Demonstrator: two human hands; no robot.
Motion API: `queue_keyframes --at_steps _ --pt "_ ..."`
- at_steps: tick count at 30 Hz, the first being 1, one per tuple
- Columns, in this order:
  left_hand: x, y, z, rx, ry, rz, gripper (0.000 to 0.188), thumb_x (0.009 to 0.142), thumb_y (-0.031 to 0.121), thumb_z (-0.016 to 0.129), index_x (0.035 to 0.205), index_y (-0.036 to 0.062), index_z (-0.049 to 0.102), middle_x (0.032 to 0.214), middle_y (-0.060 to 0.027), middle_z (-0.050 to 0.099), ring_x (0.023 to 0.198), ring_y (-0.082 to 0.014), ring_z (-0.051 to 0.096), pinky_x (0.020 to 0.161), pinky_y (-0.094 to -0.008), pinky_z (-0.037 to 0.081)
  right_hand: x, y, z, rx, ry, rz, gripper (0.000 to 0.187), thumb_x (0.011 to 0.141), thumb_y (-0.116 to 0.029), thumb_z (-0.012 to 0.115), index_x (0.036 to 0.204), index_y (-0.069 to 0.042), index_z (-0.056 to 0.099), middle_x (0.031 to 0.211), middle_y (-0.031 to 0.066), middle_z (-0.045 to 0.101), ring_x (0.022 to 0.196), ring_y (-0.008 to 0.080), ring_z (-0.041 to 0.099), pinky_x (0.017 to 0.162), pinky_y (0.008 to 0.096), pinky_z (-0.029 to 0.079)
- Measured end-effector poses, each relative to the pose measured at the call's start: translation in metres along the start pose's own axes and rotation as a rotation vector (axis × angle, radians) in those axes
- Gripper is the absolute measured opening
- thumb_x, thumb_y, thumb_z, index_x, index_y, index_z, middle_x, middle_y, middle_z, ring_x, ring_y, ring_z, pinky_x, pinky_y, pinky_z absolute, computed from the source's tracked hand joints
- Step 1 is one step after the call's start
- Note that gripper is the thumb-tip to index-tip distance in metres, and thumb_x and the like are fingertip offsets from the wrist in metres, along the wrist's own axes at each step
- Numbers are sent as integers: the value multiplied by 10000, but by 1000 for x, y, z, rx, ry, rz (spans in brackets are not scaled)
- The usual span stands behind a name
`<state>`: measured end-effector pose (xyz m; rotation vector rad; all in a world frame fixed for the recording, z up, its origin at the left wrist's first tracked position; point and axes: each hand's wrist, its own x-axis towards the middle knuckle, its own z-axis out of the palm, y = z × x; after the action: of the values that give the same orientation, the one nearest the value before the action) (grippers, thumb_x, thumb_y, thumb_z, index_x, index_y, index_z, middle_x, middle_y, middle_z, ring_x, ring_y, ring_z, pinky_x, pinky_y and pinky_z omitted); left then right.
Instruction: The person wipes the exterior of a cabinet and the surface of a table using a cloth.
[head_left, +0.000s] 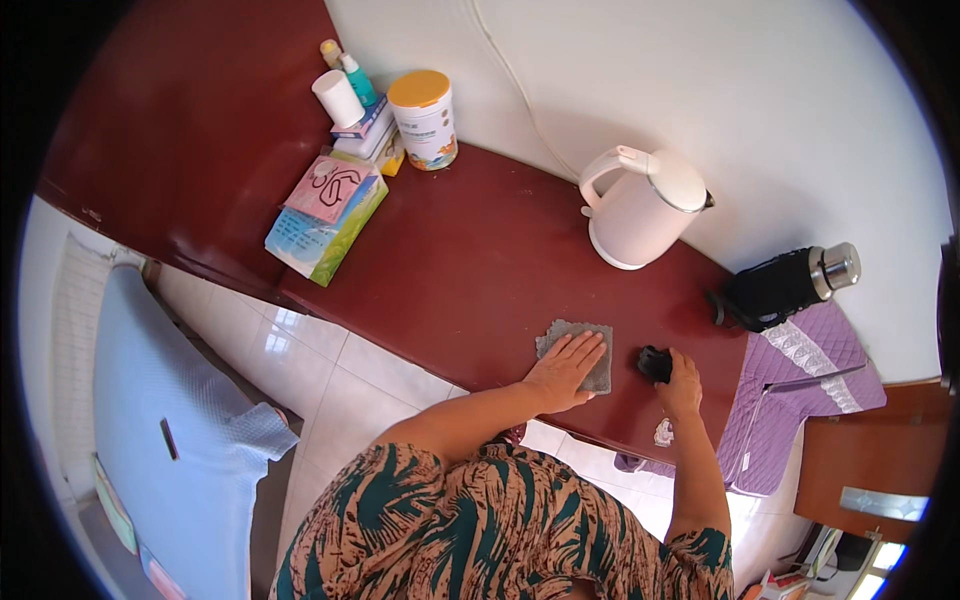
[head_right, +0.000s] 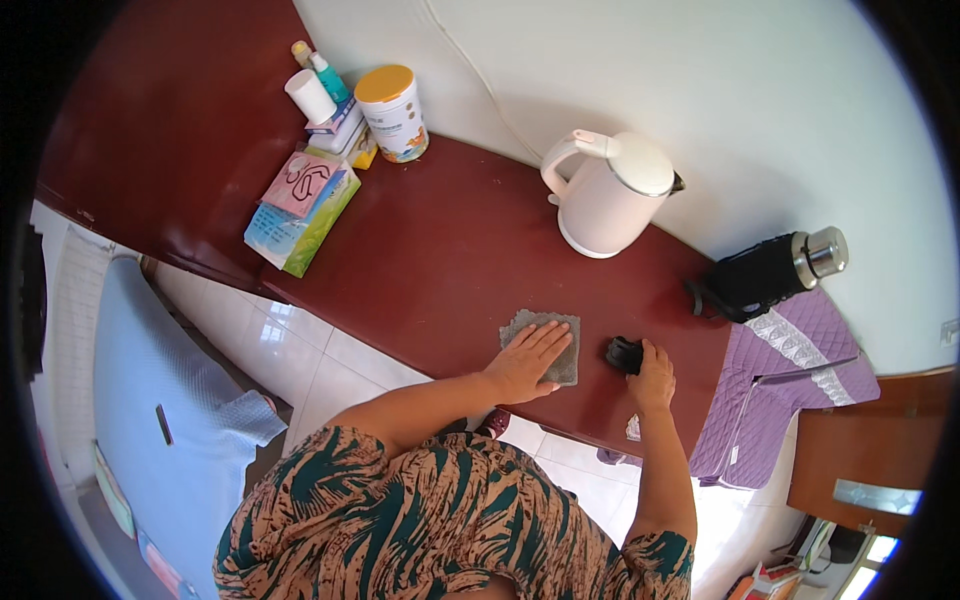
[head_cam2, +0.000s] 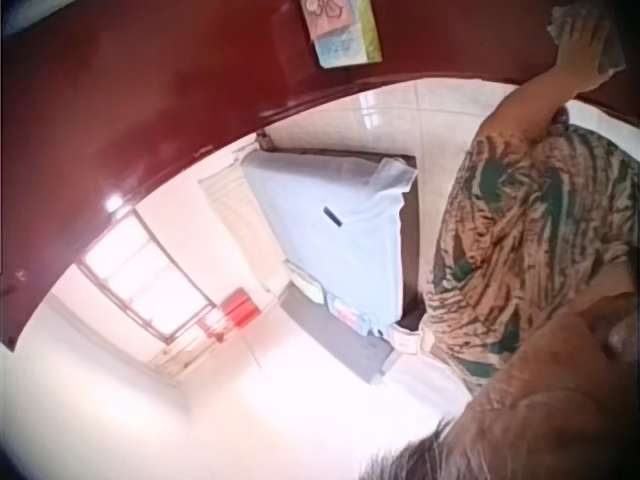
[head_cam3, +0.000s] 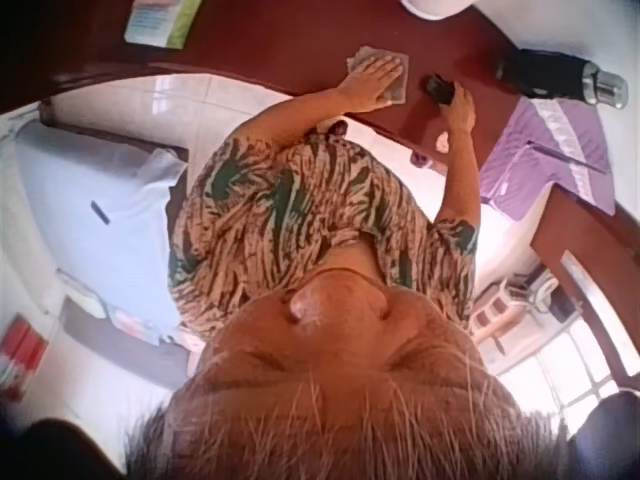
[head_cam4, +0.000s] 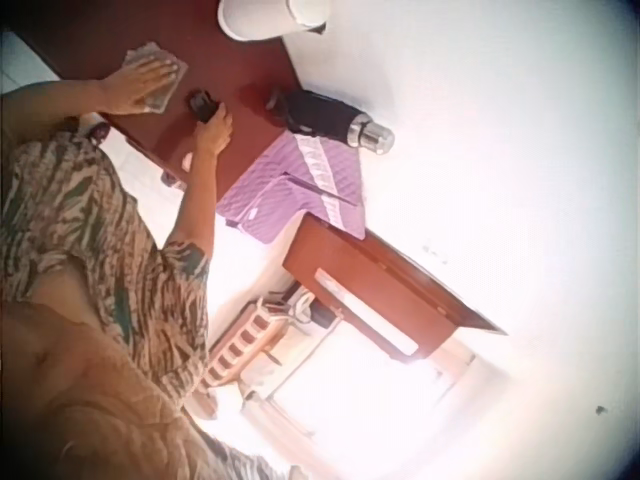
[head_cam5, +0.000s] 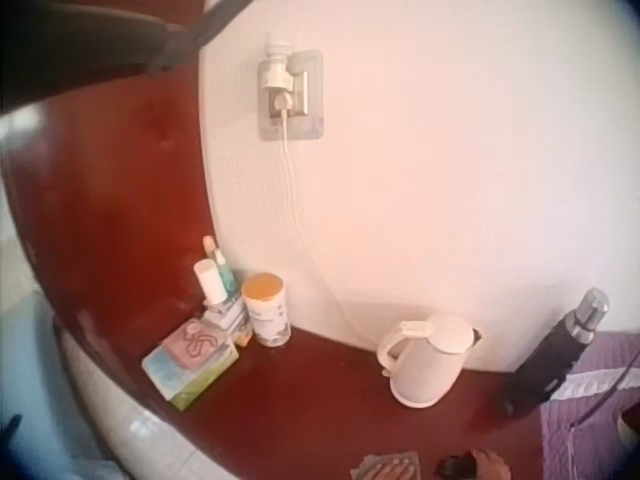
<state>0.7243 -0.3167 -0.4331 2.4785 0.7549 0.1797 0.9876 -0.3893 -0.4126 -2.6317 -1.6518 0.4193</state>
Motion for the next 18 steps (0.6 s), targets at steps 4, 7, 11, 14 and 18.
queue_keyframes --at_steps 4,7,11,14,18 --pt "-32 -18 -29 -247 167 -16 655 912 303 574 1462 53 321 1497 -175 340 1433 -310 242 1177 -448 162 -4 -37 -22 100 38 -33 650 698 -137 779 1288 -126 508 1222 128 552 1154 340 536 956 433 468" --pt "-70 -45 -36 -170 346 -88 519 890 229 589 1357 35 471 1397 -173 476 1360 -339 372 1134 -461 253 -2 -83 -30 212 113 -109 595 722 -181 763 1263 -109 524 1156 141 577 1109 336 560 921 432 482" --pt "-112 -90 -52 16 623 -252 470 819 157 614 1267 37 540 1368 -159 500 1309 -357 421 1059 -466 328 5 -160 -30 184 129 -344 582 737 -237 760 1252 -95 528 1132 137 579 1078 335 570 901 432 488" --pt "-124 -109 -56 246 605 -665 717 866 349 618 1428 -6 349 1516 -192 307 1418 -386 237 1119 -525 226 11 -219 -21 148 3 -460 595 722 -272 774 1236 -81 543 1110 137 586 1075 317 572 913 421 477" --pt "-135 -127 -47 338 409 -727 935 875 557 558 1479 -61 202 1564 -224 175 1454 -399 126 1143 -544 160 16 -271 9 78 14 -640 596 700 -256 785 1205 -42 553 1067 131 591 1026 294 581 859 398 489"
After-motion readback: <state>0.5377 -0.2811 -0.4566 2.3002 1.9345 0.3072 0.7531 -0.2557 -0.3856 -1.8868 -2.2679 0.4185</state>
